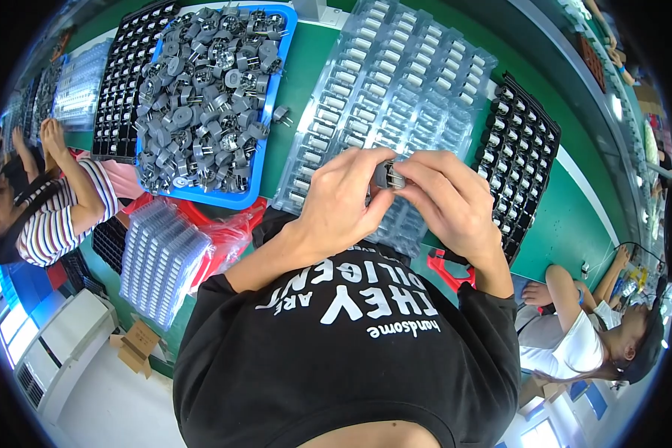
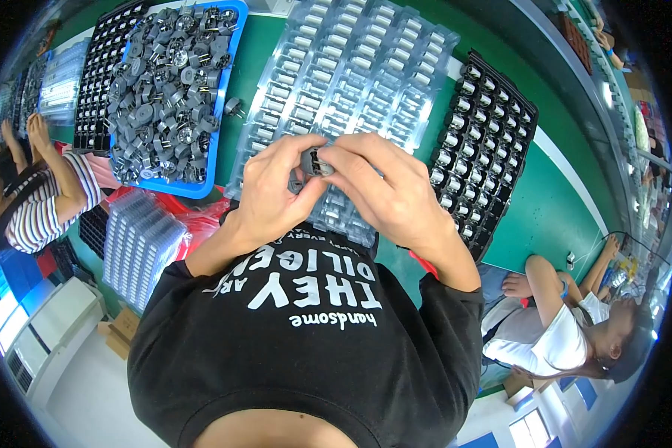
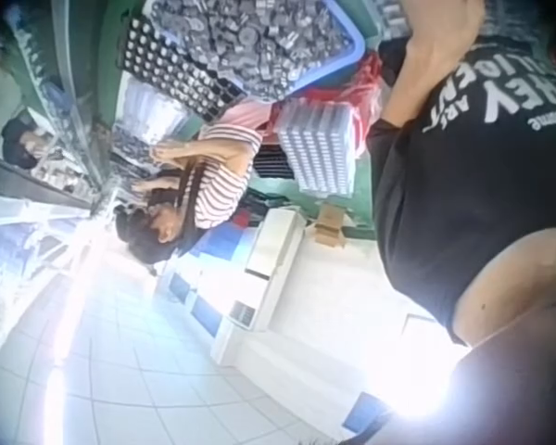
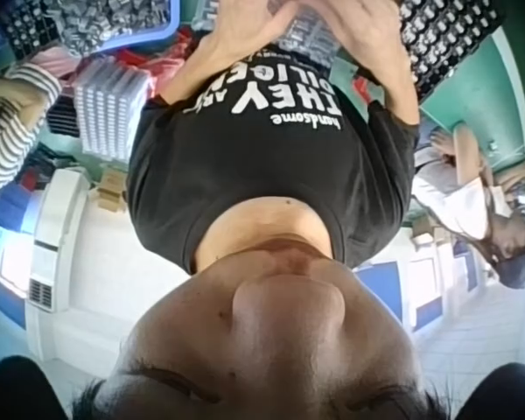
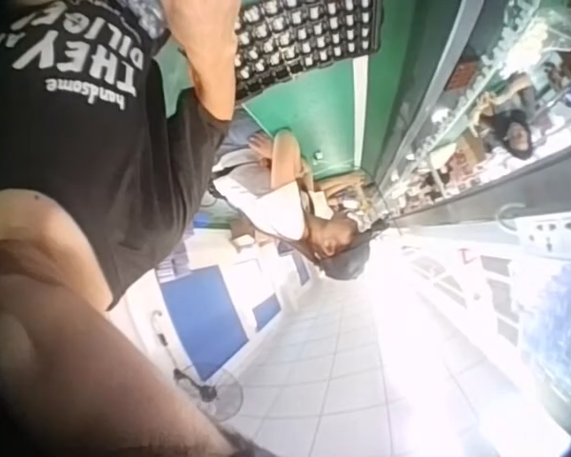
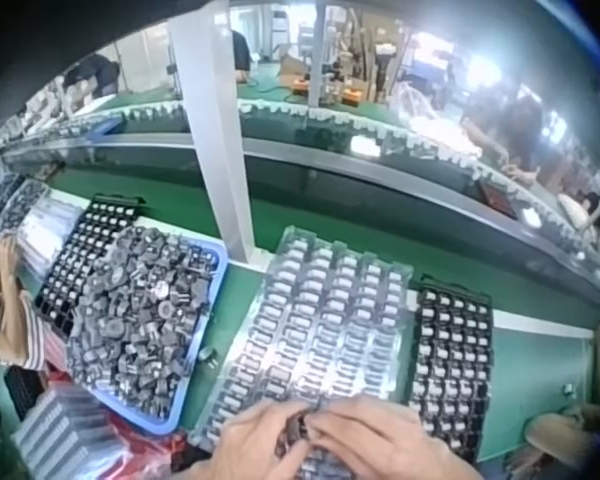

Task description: The person sorts small electronic components by hand, placing them from a component bin into plastic trays on a factory assembly line.

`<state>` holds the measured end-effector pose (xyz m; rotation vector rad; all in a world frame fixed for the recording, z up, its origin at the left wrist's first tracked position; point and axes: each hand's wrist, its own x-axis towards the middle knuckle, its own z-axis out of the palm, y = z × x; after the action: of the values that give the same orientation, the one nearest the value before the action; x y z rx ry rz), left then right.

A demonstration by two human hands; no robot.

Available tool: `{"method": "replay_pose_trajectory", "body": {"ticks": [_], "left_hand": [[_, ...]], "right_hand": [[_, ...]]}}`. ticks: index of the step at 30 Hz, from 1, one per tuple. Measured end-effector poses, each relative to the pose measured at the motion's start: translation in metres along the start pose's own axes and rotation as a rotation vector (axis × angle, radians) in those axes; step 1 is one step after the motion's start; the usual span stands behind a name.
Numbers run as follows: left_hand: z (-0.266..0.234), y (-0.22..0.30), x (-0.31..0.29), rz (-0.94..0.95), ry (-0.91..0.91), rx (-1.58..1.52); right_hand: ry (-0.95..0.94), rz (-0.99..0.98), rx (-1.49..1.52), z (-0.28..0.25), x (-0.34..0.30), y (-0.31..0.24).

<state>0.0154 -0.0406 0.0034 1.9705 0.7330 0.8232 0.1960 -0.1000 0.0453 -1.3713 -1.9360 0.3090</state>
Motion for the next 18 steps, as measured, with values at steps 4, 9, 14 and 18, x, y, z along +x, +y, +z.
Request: {"method": "replay_pose_trajectory", "body": {"ticks": [4,9,14,18], "left_hand": [[0.001,0.001,0.001,0.001,0.007,0.013],[0.006,0.003,0.004,0.07,0.044,0.064],[0.004,0.001,-0.006,0.012,0.063,0.162],[0.002,0.009,-0.008,-0.03,0.018,0.154]], "right_hand": [[-0.001,-0.009,-0.014,-0.001,0.0,0.001],[-0.035,0.059,0.016,-0.002,-0.001,-0.001],[0.133,0.244,0.232,0.024,-0.017,-0.006],[0.323,0.651,0.81,0.042,-0.029,-0.017]]}}
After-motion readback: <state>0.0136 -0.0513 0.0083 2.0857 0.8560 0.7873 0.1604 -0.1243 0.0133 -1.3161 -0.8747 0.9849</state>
